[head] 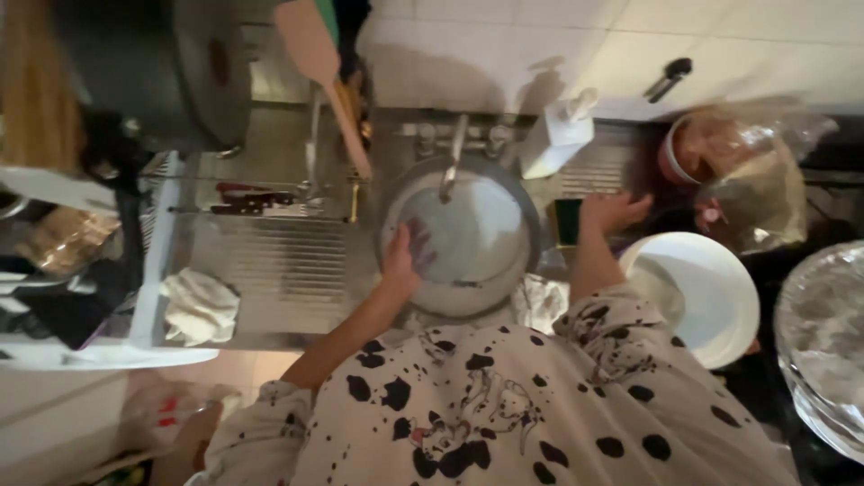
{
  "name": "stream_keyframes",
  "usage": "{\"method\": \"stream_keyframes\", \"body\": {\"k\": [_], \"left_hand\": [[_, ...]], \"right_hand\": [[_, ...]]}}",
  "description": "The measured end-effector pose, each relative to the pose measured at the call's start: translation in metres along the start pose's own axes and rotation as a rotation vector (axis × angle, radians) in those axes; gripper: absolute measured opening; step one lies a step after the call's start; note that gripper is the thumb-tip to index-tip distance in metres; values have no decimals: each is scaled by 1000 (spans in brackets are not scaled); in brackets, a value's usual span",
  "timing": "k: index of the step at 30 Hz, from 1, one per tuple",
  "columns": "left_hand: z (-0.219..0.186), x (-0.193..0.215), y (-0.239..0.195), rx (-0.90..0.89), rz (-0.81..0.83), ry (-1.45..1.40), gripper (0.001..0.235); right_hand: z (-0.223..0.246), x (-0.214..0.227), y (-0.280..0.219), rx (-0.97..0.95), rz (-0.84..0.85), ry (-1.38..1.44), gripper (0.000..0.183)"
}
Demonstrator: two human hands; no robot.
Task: Washing various dishes including pots, plates, and cutlery in a kitchen sink.
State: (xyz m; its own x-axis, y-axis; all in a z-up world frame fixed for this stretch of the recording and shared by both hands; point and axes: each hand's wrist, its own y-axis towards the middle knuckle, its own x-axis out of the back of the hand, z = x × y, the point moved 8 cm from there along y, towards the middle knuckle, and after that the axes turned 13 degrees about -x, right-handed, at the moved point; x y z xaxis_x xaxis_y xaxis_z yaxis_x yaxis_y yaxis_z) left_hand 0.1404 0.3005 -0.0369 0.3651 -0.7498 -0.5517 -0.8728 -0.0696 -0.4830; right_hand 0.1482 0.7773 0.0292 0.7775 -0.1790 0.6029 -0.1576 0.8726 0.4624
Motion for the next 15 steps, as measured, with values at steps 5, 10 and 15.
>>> {"method": "stream_keyframes", "body": {"k": [5, 10, 15], "left_hand": [[-20, -21, -2, -33, -9, -39, 53], [-22, -36, 10, -60, 117, -79, 52], [-24, -55, 5, -109, 200, -144, 80]], "right_hand": [[41, 72, 10, -471, 630, -563, 63], [-5, 8, 12, -387, 221, -266, 32], [107, 27, -41, 256, 87, 427, 17]]}}
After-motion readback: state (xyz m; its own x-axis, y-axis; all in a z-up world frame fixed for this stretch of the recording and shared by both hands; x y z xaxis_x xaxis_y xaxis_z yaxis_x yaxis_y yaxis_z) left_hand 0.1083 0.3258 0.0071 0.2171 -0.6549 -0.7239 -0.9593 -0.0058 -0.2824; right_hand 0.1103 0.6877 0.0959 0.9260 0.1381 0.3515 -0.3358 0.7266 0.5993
